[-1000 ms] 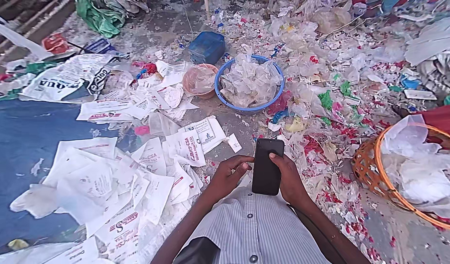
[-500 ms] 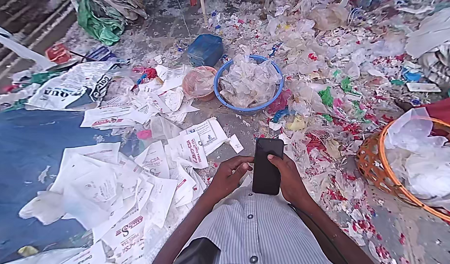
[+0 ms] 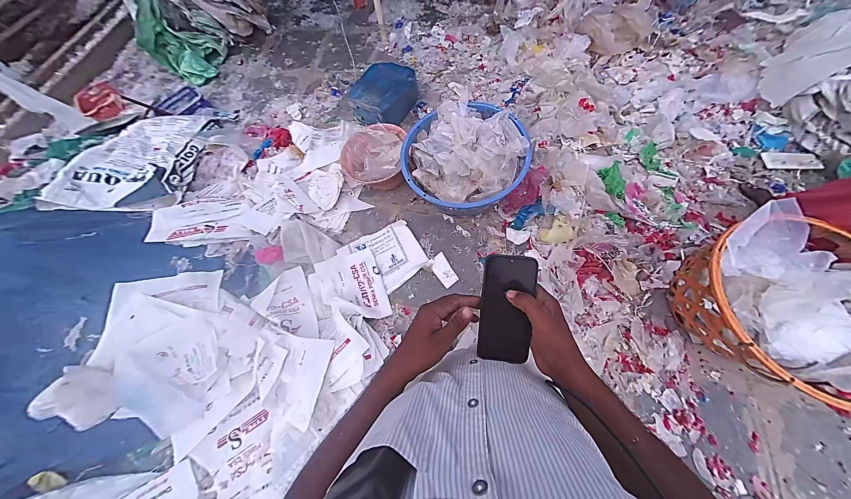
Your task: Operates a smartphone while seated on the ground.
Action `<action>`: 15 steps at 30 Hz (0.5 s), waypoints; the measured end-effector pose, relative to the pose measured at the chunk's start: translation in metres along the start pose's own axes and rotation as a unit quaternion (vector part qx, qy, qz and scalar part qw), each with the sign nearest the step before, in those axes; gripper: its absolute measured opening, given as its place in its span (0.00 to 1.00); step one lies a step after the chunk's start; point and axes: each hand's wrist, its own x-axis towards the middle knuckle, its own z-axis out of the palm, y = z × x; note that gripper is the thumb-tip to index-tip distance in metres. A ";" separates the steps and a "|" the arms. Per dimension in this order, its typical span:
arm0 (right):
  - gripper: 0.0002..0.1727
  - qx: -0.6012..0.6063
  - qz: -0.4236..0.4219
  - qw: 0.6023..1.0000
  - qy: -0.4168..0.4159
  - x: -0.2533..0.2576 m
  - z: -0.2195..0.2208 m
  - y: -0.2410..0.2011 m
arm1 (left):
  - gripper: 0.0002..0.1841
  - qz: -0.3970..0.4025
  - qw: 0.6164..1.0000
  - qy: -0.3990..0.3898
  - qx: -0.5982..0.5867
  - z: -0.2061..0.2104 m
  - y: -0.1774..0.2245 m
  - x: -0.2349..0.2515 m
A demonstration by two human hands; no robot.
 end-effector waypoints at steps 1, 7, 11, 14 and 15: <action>0.20 0.000 -0.001 1.000 0.001 0.000 0.000 0.000 | 0.22 -0.002 1.000 0.000 0.000 0.000 0.000 0.000; 0.21 -0.007 -0.001 1.000 0.002 0.000 0.000 -0.001 | 0.21 -0.002 1.000 -0.002 -0.016 0.000 -0.002 0.002; 0.22 -0.009 0.005 1.000 -0.003 0.002 -0.001 0.000 | 0.21 -0.006 1.000 -0.001 -0.013 -0.001 -0.003 0.003; 0.24 -0.011 0.014 1.000 -0.011 0.003 -0.002 0.001 | 0.22 -0.007 1.000 -0.002 -0.012 -0.002 -0.003 0.003; 0.25 -0.015 0.019 1.000 -0.013 0.004 -0.002 0.000 | 0.22 -0.007 1.000 -0.002 -0.012 -0.002 -0.004 0.004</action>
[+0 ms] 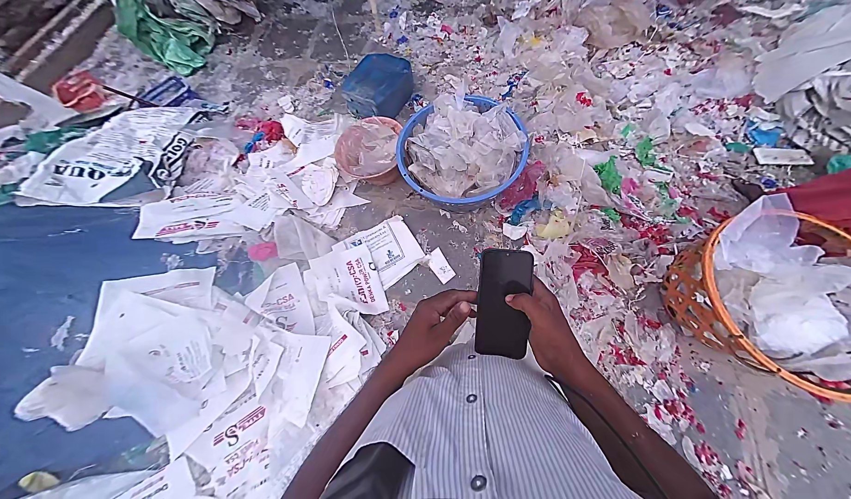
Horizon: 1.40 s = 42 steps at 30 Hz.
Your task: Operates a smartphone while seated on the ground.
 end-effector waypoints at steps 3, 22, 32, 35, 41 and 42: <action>0.29 -0.009 0.010 1.000 -0.012 0.001 0.000 -0.001 | 0.21 0.000 1.000 0.003 -0.004 -0.001 -0.001 0.000; 0.50 -0.010 0.032 0.981 -0.192 0.009 -0.014 0.000 | 0.22 -0.012 1.000 0.006 -0.010 -0.013 -0.008 -0.002; 0.59 -0.029 0.032 0.975 -0.219 0.011 -0.011 0.004 | 0.22 -0.017 1.000 0.007 -0.007 -0.022 -0.011 -0.005; 0.60 -0.041 0.027 0.975 -0.216 0.012 -0.009 0.004 | 0.22 -0.016 1.000 0.010 -0.009 -0.025 -0.011 -0.006; 0.58 -0.053 0.023 0.977 -0.205 0.014 -0.006 0.003 | 0.22 -0.009 1.000 0.012 -0.008 -0.027 -0.011 -0.005; 0.57 -0.053 0.020 0.977 -0.205 0.015 -0.006 0.003 | 0.22 -0.007 1.000 0.013 -0.008 -0.027 -0.010 -0.005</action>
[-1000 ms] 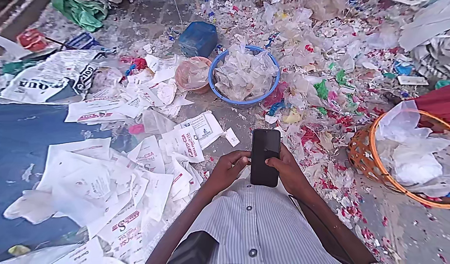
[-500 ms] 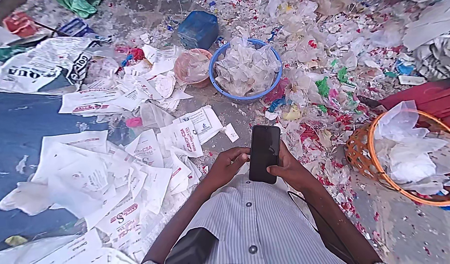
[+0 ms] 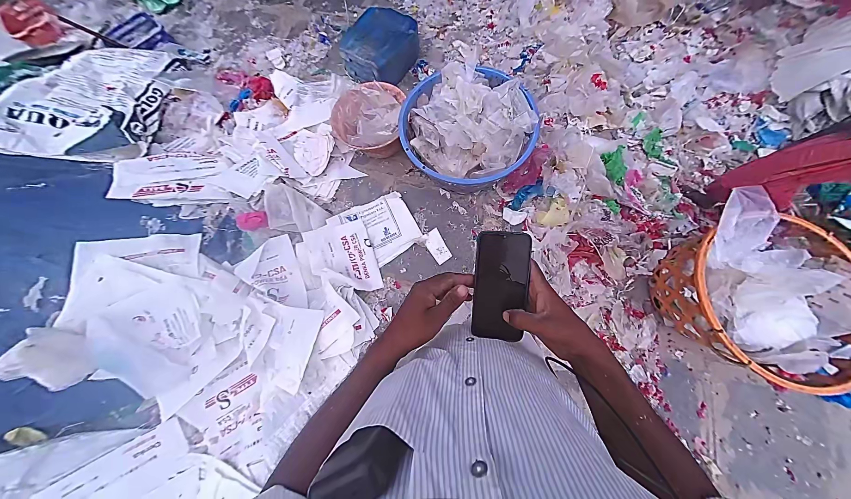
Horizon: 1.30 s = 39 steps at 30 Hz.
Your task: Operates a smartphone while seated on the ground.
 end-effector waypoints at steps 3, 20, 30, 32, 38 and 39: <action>0.51 0.012 -0.009 1.000 0.007 0.000 0.002 -0.001 | 0.22 -0.004 1.000 0.001 -0.008 0.000 0.001 0.000; 0.46 0.005 -0.013 1.000 0.021 -0.003 0.004 0.000 | 0.22 -0.007 1.000 0.013 -0.010 0.006 -0.002 -0.005; 0.49 0.007 -0.021 1.000 0.016 -0.006 0.004 0.004 | 0.22 -0.006 1.000 0.011 -0.008 0.007 -0.001 -0.008; 0.50 0.008 -0.025 1.000 0.018 -0.007 0.005 0.005 | 0.22 -0.005 1.000 0.011 -0.011 0.007 -0.002 -0.008; 0.49 0.013 -0.037 0.999 0.020 -0.008 0.009 0.005 | 0.22 0.001 1.000 0.009 -0.019 0.005 -0.003 -0.009; 0.49 0.014 -0.038 0.999 0.022 -0.008 0.010 0.006 | 0.21 0.003 1.000 0.008 -0.019 0.005 -0.004 -0.010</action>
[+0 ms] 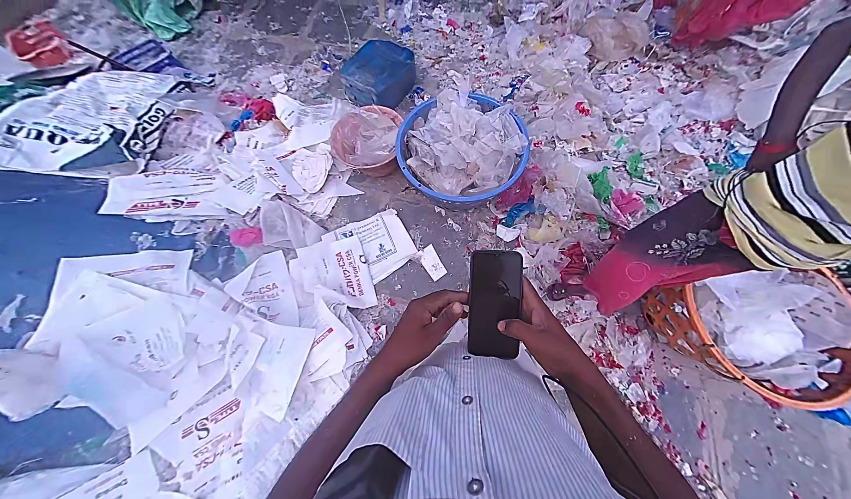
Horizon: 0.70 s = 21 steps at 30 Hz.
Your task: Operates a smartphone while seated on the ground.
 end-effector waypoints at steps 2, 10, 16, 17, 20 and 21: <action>0.50 0.006 0.000 1.000 0.007 0.000 0.002 0.000 | 0.21 0.002 1.000 -0.002 0.002 -0.002 -0.001 0.000; 0.48 0.024 -0.011 1.000 0.017 0.002 0.008 0.002 | 0.21 0.014 1.000 -0.014 -0.006 -0.008 0.002 -0.001; 0.47 0.016 -0.012 1.000 0.022 0.001 0.010 0.000 | 0.19 0.016 1.000 -0.013 -0.013 -0.009 0.005 0.000; 0.47 0.016 -0.015 1.000 0.020 0.001 0.009 0.000 | 0.19 0.016 1.000 -0.014 -0.012 -0.009 0.005 0.000; 0.47 0.018 -0.020 1.000 0.015 0.001 0.008 0.001 | 0.18 0.017 1.000 -0.018 -0.010 -0.009 0.005 0.002; 0.47 0.020 -0.020 0.999 0.014 0.001 0.008 0.001 | 0.18 0.019 1.000 -0.018 -0.010 -0.009 0.005 0.003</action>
